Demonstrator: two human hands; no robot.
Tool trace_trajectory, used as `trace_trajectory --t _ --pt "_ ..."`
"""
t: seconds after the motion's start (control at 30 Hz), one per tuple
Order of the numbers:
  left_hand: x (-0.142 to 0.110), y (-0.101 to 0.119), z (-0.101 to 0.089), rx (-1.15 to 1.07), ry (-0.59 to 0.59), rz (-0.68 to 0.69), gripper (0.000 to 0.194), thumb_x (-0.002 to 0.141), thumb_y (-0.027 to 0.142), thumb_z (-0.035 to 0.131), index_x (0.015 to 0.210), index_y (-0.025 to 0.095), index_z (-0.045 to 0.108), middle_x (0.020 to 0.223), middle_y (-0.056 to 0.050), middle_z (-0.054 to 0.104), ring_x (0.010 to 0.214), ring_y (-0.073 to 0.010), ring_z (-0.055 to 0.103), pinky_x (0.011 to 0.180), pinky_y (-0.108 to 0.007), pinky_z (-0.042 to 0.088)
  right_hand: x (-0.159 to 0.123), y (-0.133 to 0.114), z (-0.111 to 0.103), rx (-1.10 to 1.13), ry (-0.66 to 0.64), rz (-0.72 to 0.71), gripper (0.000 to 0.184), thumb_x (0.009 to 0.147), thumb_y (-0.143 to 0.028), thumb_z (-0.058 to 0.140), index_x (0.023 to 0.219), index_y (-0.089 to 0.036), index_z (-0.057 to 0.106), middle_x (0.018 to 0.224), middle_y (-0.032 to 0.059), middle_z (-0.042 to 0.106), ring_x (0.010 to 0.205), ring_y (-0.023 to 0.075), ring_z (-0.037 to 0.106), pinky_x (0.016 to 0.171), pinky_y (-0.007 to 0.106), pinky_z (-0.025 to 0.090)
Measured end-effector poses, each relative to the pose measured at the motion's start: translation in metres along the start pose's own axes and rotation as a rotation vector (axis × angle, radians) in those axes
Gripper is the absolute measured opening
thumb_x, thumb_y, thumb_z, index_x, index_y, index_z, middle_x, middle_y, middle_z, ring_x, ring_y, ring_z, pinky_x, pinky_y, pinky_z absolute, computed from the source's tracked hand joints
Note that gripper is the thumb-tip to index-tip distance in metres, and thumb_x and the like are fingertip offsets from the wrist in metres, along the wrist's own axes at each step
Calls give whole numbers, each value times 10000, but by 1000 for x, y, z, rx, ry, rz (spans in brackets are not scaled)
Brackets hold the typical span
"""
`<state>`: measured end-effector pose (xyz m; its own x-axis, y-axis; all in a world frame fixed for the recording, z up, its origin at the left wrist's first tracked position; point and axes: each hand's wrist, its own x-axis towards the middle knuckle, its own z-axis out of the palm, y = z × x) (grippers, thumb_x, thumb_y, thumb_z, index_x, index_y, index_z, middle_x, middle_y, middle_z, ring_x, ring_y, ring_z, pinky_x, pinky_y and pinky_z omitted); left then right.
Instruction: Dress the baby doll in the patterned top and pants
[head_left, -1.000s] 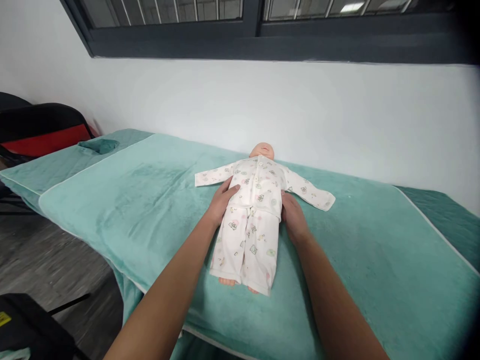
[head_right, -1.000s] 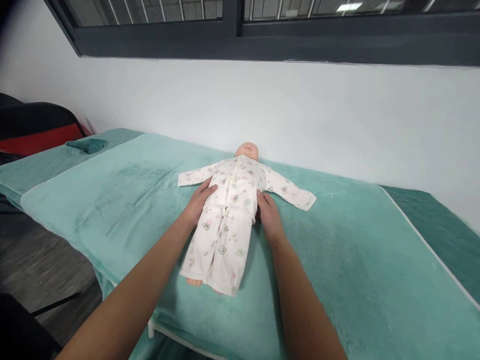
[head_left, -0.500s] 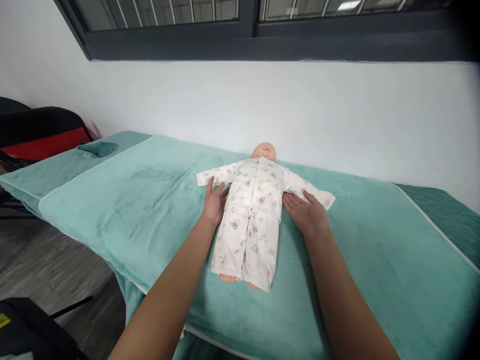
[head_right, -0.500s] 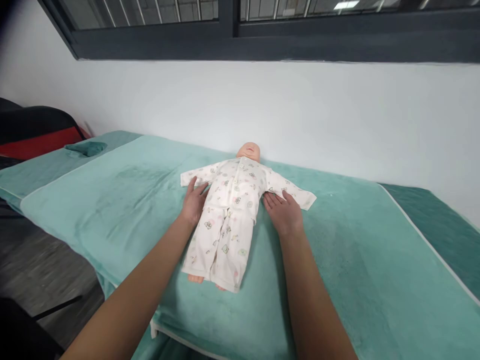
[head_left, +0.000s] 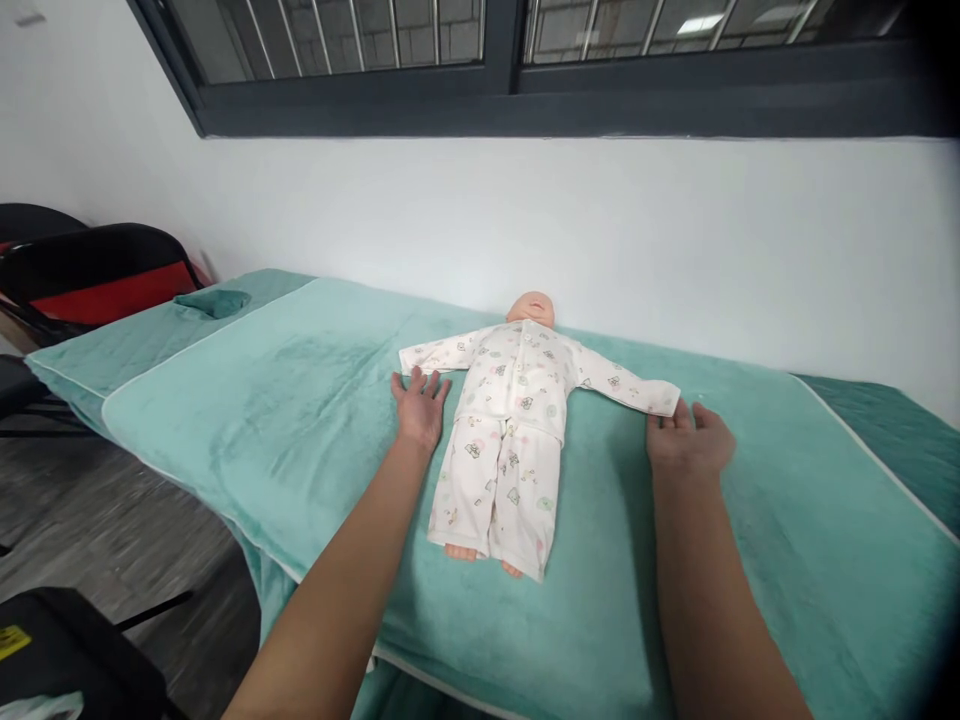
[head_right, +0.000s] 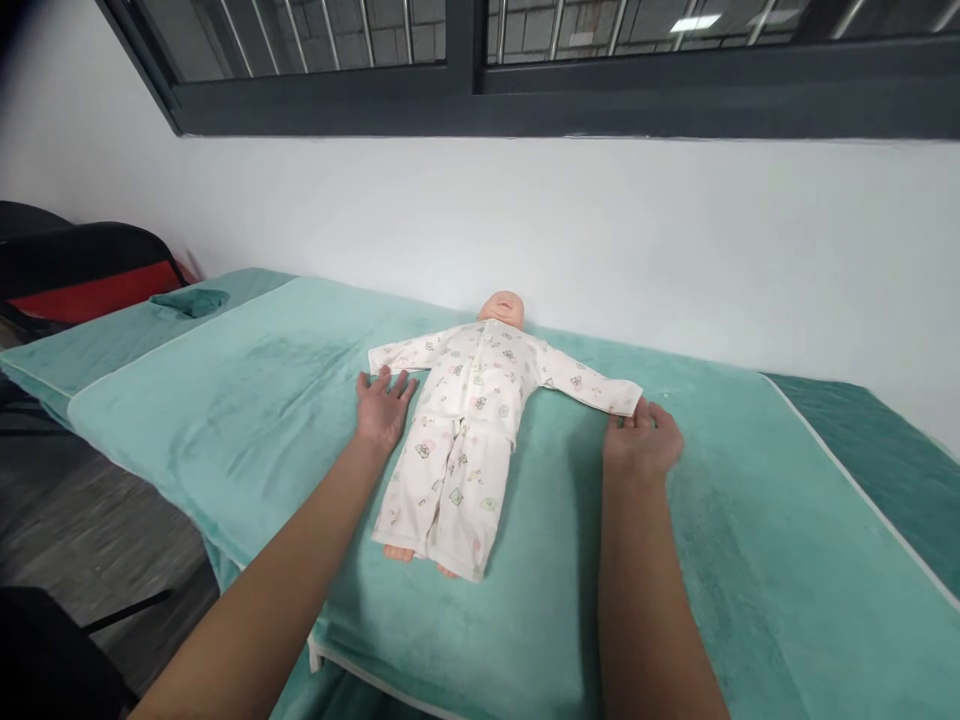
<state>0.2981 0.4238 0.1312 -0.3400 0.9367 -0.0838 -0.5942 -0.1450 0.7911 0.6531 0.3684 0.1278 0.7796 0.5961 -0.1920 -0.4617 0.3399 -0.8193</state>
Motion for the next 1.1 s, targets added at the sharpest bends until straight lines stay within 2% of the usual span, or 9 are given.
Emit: trace_trajectory --t 0.13,0.2,0.27,0.37,0.47,0.53,0.63,0.87,1.1 --pt "4 -2 -13 526 129 370 708 874 159 499 1519 309 250 1645 -61 242 1456 -188 384 1178 -339 383 2 2 -2 -312 112 -253 377 818 -325 440 1185 -238 462 1379 132 530 1314 264 527 1094 562 426" --pt "7 -2 -19 823 91 507 647 873 148 462 1503 230 341 1622 -75 314 1500 -195 297 1241 -355 267 -3 7 3 -523 84 -393 477 795 -330 497 1253 -204 457 1390 148 534 1303 285 527 1126 561 385" --pt "11 -1 -22 1118 -12 608 599 886 151 422 1483 191 398 1617 -82 331 1521 -213 245 1264 -406 204 -9 13 11 -664 -6 -488 522 760 -314 561 1260 -174 508 1422 151 520 1351 301 473 1181 532 307" --pt "23 4 -23 1525 -153 664 567 951 236 357 1516 191 365 1638 -81 283 1537 -246 187 1253 -532 156 -15 23 21 -980 -234 -652 523 791 -316 567 1282 -139 552 1481 158 484 1427 318 370 1218 521 202" --pt "37 11 -22 1778 -207 570 599 1004 412 265 1563 198 275 1647 -85 249 1534 -259 196 1237 -585 131 -9 27 21 -1410 -379 -720 516 930 -407 415 1344 -114 511 1487 200 470 1411 338 391 1179 575 236" --pt "47 16 -23 1856 -213 485 634 1009 469 195 1572 184 250 1646 -89 249 1529 -250 214 1239 -569 137 1 24 15 -1630 -386 -681 551 972 -475 339 1350 -105 493 1438 225 511 1361 354 451 1137 578 301" --pt "62 25 -27 1904 -249 415 643 1007 450 179 1573 150 240 1630 -100 292 1520 -232 241 1240 -549 147 15 15 2 -1791 -421 -632 605 973 -551 326 1372 -117 464 1408 213 541 1324 360 489 1117 557 340" --pt "88 45 -43 1934 -396 372 682 965 516 312 1574 213 260 1637 -45 285 1532 -249 197 1241 -550 121 26 5 -19 -1874 -483 -628 678 971 -616 268 1430 -141 419 1503 173 460 1373 330 443 1153 546 306" --pt "90 50 -51 1932 -383 387 615 971 448 309 1546 234 344 1642 -47 278 1524 -262 222 1239 -529 139 35 -4 -37 -1951 -493 -570 763 975 -623 175 1532 -124 323 1624 112 289 1500 263 257 1211 535 224"
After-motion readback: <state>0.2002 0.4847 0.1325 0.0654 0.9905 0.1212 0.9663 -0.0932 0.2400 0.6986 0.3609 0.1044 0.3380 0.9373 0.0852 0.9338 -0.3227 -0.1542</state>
